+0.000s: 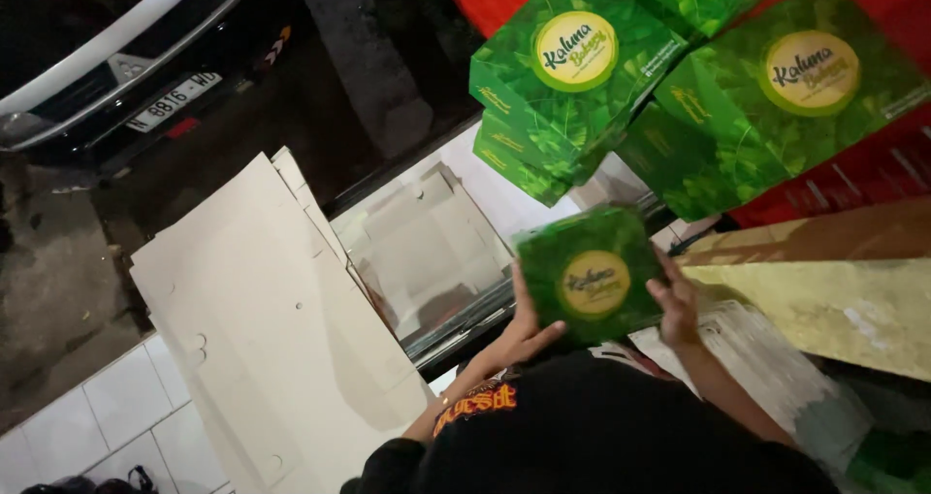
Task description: The person takes flat pre-cut cardboard sheets one at a time, folds the side panels and locks the corners to form square bakery boxes, and stacks the finished boxes on the counter beside a pile of branded green bakery boxes.
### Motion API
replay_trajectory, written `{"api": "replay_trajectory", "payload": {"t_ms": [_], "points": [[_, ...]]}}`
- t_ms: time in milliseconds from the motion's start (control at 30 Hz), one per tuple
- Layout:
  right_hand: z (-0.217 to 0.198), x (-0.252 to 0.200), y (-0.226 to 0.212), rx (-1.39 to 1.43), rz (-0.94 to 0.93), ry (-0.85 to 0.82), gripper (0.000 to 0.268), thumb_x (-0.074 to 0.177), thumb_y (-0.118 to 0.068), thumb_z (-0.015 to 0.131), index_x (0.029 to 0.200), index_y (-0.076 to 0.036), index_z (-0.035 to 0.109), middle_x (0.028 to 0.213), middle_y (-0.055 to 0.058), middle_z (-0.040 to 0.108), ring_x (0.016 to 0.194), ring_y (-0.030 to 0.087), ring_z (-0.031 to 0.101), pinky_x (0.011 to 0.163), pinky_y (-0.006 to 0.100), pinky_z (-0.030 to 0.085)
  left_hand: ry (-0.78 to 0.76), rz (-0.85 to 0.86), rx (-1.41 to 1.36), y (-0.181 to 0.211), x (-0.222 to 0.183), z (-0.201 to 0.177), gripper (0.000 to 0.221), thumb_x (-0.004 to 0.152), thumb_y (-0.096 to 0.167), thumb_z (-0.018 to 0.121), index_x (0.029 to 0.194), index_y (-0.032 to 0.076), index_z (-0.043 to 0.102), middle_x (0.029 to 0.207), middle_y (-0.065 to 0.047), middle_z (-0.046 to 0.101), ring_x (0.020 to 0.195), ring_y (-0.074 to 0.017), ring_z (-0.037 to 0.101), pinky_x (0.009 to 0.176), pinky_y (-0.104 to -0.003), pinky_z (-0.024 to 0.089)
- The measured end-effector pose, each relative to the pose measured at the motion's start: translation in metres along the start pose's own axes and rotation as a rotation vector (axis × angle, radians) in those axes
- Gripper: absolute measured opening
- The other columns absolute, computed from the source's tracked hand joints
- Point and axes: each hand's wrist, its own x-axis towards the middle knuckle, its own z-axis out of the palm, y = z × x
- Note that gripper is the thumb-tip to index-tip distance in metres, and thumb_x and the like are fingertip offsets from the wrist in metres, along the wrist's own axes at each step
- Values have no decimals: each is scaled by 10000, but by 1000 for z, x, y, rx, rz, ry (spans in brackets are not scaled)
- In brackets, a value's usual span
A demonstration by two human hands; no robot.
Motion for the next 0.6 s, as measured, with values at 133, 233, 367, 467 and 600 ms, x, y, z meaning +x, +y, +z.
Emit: {"api": "replay_trajectory", "payload": {"t_ms": [133, 233, 367, 467, 600], "points": [[-40, -1, 51, 324, 274, 211, 540, 975, -153, 603, 1474, 39, 529, 1411, 100, 582, 1267, 220, 540, 1074, 339, 419, -103, -24, 88, -30, 28, 20, 1220, 1006, 289, 668, 1501, -36, -398, 1672, -300, -343, 1581, -361, -277, 1295, -446, -89], [-55, 9, 53, 378, 271, 194, 487, 990, -145, 609, 1437, 23, 512, 1365, 111, 588, 1211, 211, 563, 1041, 323, 441, -129, -63, 230, -62, 43, 39, 1254, 989, 411, 676, 1512, -82, -351, 1663, -338, -304, 1573, -424, -275, 1286, -515, -78], [-58, 42, 44, 385, 379, 293, 472, 939, -143, 643, 1385, -7, 567, 1314, 58, 622, 1177, 170, 588, 991, 312, 465, -40, -269, 364, -70, 64, 42, 1275, 921, 507, 679, 1560, -83, -254, 1688, -332, -192, 1582, -463, -190, 1231, -632, -12], [-54, 56, 40, 374, 403, 151, 469, 950, -168, 618, 1394, -18, 624, 1259, 59, 670, 1130, 180, 607, 978, 305, 460, 51, -372, 377, -80, 64, 49, 1284, 895, 510, 689, 1585, -73, -223, 1706, -319, -156, 1587, -469, -148, 1220, -659, 13], [-56, 61, 52, 464, 447, 68, 472, 1034, -232, 584, 1436, 17, 576, 1276, 66, 661, 1142, 190, 612, 993, 337, 476, 232, -403, 465, -65, 75, 41, 1306, 878, 512, 747, 1585, -67, -186, 1702, -321, -165, 1593, -477, -132, 1237, -627, 16]]}}
